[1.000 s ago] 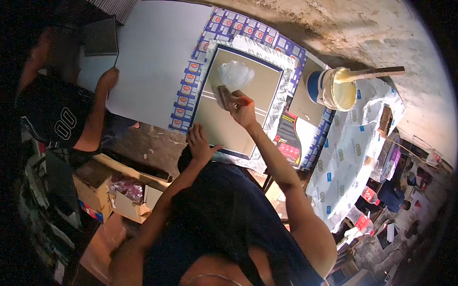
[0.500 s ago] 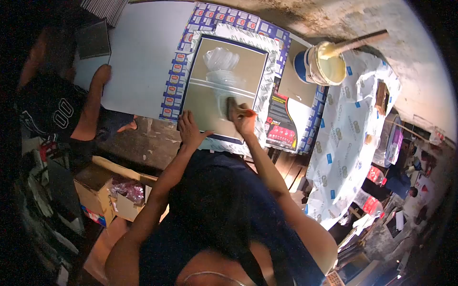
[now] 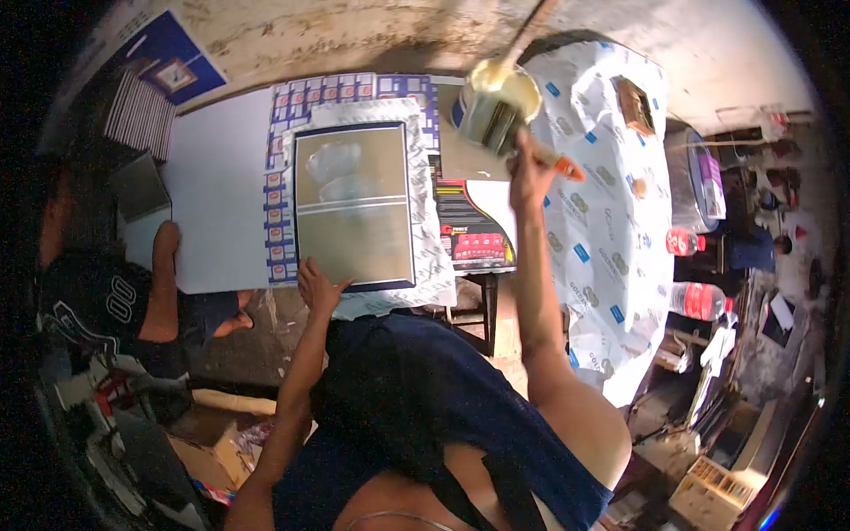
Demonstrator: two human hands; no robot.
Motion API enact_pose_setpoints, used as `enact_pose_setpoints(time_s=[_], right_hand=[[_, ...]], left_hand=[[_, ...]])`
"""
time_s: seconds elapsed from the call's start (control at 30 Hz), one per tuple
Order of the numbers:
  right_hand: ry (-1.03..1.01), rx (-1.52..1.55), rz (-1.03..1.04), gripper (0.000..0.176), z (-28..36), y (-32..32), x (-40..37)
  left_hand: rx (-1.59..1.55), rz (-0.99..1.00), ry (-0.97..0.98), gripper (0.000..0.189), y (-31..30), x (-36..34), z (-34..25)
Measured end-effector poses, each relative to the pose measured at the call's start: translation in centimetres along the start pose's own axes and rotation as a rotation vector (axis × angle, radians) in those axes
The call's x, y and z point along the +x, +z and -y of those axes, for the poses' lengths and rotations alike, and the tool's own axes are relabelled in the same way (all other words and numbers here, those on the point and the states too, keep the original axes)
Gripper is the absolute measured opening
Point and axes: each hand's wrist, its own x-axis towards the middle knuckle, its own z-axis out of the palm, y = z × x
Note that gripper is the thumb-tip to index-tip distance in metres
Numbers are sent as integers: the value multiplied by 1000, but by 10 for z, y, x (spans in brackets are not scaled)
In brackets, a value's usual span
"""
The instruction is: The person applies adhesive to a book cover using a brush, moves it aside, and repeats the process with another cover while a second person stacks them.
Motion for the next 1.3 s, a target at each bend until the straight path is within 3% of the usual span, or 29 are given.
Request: enact_pose_setpoints(time_s=[0.03,0.07,0.13,0.2,0.33,0.4,0.47,0.53,0.57,0.6,0.67,0.7,0.8,0.87,0.9,1.0,1.07,1.1,1.13,1.2,1.27,1.3], right_hand=[[-47,24,-78,21,34,10,17],[-66,-44,45,22,43,-11,51],[-355,-153,96,31,70,-14,88],[-324,-316,56,35,89,-1,94],[-166,-222,225,33,53,53,56],[184,252,205,38,-1,79,39],[240,739,312,44,-41,118,14],[402,888,107,37,-41,168,-21],[396,892,187,34,-50,182,-24],[339,948,394,26,-78,191,-15],[24,297,373,18,-57,228,-32],[-388,-118,422,16,-37,242,-37],[-745,-200,497,34,-15,270,-44],[-577,-226,465,39,-23,274,-34],[-268,-203,482,46,-25,277,-32],[60,-240,556,46,-81,256,2],[287,279,476,43,-102,242,-3],[420,499,468,42,-80,248,-19],[406,572,454,43,-82,241,-26],[371,342,454,31,-95,238,-27],[153,-274,655,17,-128,231,-19],[-2,-353,813,8,-140,244,-22]], left_hand=[[6,4,7,114,-1,2,-2],[16,8,4,114,-2,2,-2],[20,12,-5,115,0,-2,1],[4,4,-22,116,7,-1,4],[3,-45,-75,119,-2,-4,-2],[-34,-6,-102,123,-5,-6,-3],[-66,74,-120,124,-8,-2,-4],[-54,36,-96,123,-2,1,-1],[-44,29,-80,122,1,0,2],[-22,29,-73,122,1,-1,2],[15,30,-53,121,-6,1,-3],[42,56,-77,121,-11,2,-6],[-4,91,-100,122,-8,4,-4],[-3,113,-101,122,-8,5,-2],[-3,125,-103,122,-10,5,-1],[-78,203,-131,122,-15,11,-1],[-77,179,-126,122,-16,14,0],[-74,175,-126,122,-15,12,1],[-72,169,-118,122,-15,10,2],[-61,155,-86,122,-14,11,5],[-57,173,-96,122,-9,11,5],[-54,180,-99,122,-7,11,5]])
